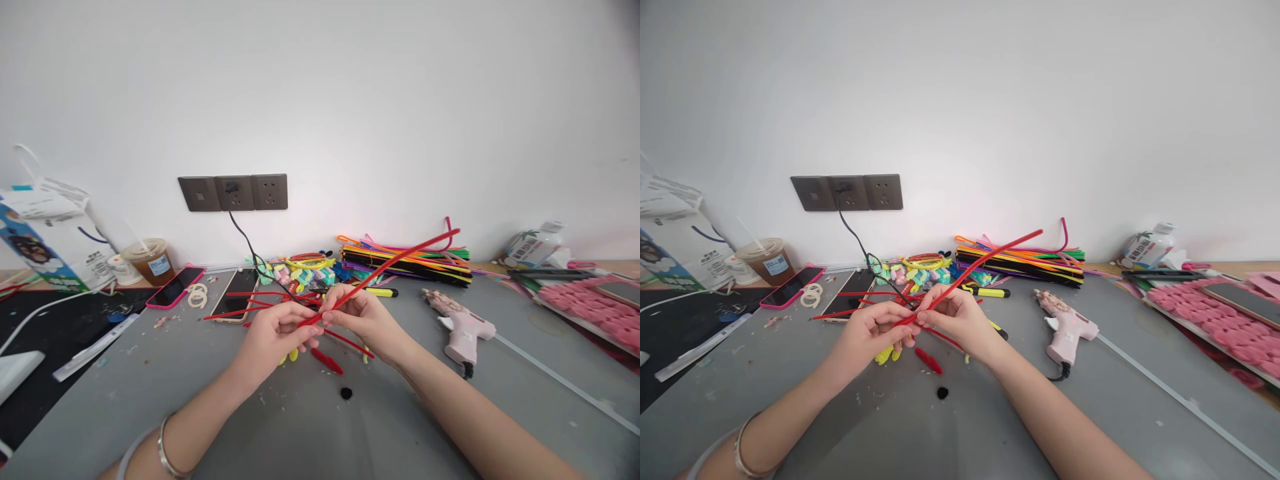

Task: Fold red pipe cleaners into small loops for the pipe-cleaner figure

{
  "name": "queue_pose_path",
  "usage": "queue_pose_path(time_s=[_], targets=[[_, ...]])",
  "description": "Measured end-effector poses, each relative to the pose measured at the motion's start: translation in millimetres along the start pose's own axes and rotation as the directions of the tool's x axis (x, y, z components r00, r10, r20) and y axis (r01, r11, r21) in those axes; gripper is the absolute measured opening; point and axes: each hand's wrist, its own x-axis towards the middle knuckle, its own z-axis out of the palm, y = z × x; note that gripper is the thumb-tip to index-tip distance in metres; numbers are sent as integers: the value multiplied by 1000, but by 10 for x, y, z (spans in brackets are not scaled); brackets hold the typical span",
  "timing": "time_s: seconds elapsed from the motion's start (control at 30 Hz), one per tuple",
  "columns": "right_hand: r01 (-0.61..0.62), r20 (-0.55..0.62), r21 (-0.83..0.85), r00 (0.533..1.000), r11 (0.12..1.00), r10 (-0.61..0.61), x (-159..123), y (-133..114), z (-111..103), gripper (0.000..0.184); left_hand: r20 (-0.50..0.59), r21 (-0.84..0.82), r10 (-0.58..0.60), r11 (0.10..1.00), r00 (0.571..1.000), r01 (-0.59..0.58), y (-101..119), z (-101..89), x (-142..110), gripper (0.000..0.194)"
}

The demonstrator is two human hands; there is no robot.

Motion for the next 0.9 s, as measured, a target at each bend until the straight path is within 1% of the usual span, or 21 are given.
queue_pose_path(time_s=[0.07,0.13,0.3,0.4,0.5,0.6,0.7,0.77,0.9], targets=[[12,-1,-5,1000,1000,-12,-3,0,5,23,-47,-27,6,1000,999,-7,-7,-7,13,31],[28,3,-6,1000,1000,-28,-6,0,6,22,-66,-61,-1,998,998,-3,1,-14,19,33],[88,10,-22,996,996,-88,-7,-3,9,17,-41,-196,-67,979,997,58,21,-12,8,35],[142,35,-41,989,989,-141,-9,-5,24,14,-62,-296,-100,952,993,77,22,-9,-3,33],[228,49,-94,973,969,-224,-15,-9,40,14,-78,-353,-111,932,991,77,34,-1,-4,34],[313,45,-198,950,929,-310,-28,-24,50,16,-92,-359,-117,930,989,77,50,11,3,39],[355,56,-289,933,889,-355,-41,-45,55,17,-136,-350,-134,933,981,79,45,16,9,41],[361,64,-305,931,882,-359,-46,-54,58,17,-159,-337,-128,939,979,68,26,12,8,41],[336,48,-261,941,905,-335,-46,-48,60,16,-173,-302,-65,953,983,10,-21,-6,-4,37]])
